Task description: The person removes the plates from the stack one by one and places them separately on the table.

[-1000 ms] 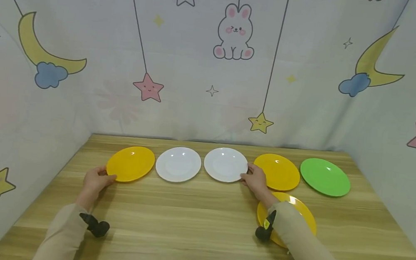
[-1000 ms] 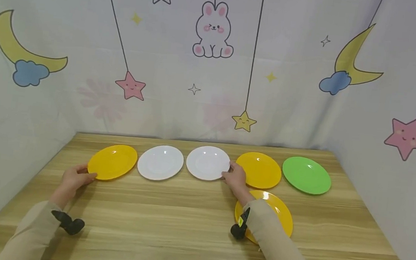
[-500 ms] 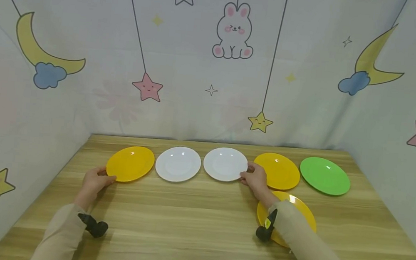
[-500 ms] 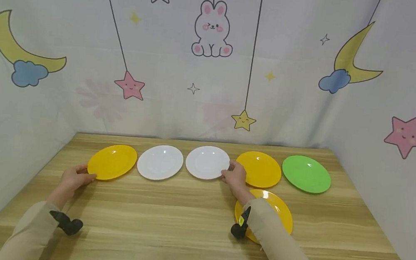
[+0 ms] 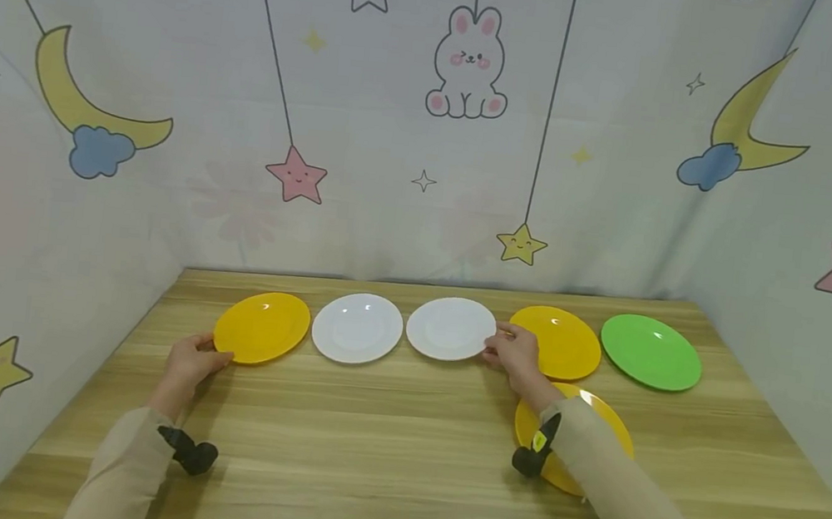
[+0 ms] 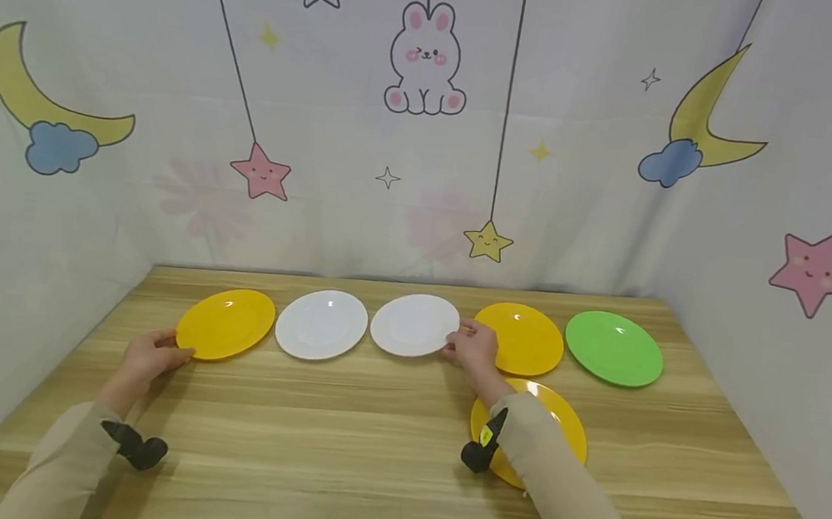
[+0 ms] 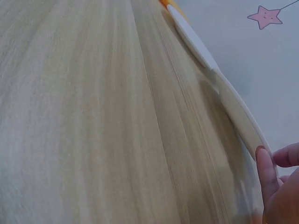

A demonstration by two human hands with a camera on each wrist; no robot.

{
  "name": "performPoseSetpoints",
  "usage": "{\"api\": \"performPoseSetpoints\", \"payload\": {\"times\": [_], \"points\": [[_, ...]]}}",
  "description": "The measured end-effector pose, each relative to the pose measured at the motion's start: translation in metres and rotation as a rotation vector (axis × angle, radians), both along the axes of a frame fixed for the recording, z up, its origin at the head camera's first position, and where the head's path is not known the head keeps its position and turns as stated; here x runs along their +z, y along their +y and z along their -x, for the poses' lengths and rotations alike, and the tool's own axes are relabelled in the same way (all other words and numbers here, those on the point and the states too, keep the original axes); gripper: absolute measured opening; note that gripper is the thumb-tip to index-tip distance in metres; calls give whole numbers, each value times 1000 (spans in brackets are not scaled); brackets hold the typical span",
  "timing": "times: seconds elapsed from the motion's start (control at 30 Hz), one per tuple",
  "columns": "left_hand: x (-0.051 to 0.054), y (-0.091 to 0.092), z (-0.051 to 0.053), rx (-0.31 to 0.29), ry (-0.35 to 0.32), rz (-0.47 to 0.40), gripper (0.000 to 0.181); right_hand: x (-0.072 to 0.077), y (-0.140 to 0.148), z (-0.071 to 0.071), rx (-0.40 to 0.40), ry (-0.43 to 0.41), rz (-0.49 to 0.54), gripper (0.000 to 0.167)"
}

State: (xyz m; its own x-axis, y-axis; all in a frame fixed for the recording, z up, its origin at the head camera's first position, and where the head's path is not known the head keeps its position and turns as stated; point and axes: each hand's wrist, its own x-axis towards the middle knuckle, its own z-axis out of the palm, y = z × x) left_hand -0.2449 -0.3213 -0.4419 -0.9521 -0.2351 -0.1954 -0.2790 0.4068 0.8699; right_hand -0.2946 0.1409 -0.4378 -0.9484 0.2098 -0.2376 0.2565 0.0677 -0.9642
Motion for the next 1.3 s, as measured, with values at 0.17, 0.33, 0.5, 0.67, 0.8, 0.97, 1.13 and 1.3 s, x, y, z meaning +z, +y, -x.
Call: {"api": "performPoseSetpoints", "payload": {"times": [0.17, 0.33, 0.5, 0.67, 0.8, 0.97, 1.13, 1.3], "points": [[-2, -1, 0, -3, 10, 16, 61, 0, 0, 1, -17, -10, 35, 44], [-2, 0, 0, -3, 3, 24, 61, 2, -1, 1, -39, -10, 46, 46], [-2, 1, 0, 2, -9, 34, 63, 3, -2, 2, -55, -10, 57, 47], [0, 2, -1, 2, -8, 32, 62, 0, -4, 4, -81, -5, 75, 48], [0, 3, -2, 3, -9, 30, 61, -3, -4, 5, -82, 22, 59, 48], [1, 4, -2, 10, -4, 27, 61, -7, -6, 3, -47, 83, -44, 46], [1, 3, -1, 14, -3, 29, 61, -10, -8, 2, -27, 113, -139, 45], [0, 3, -1, 13, 5, 37, 61, -13, -7, 3, 2, 138, -207, 38]]}}
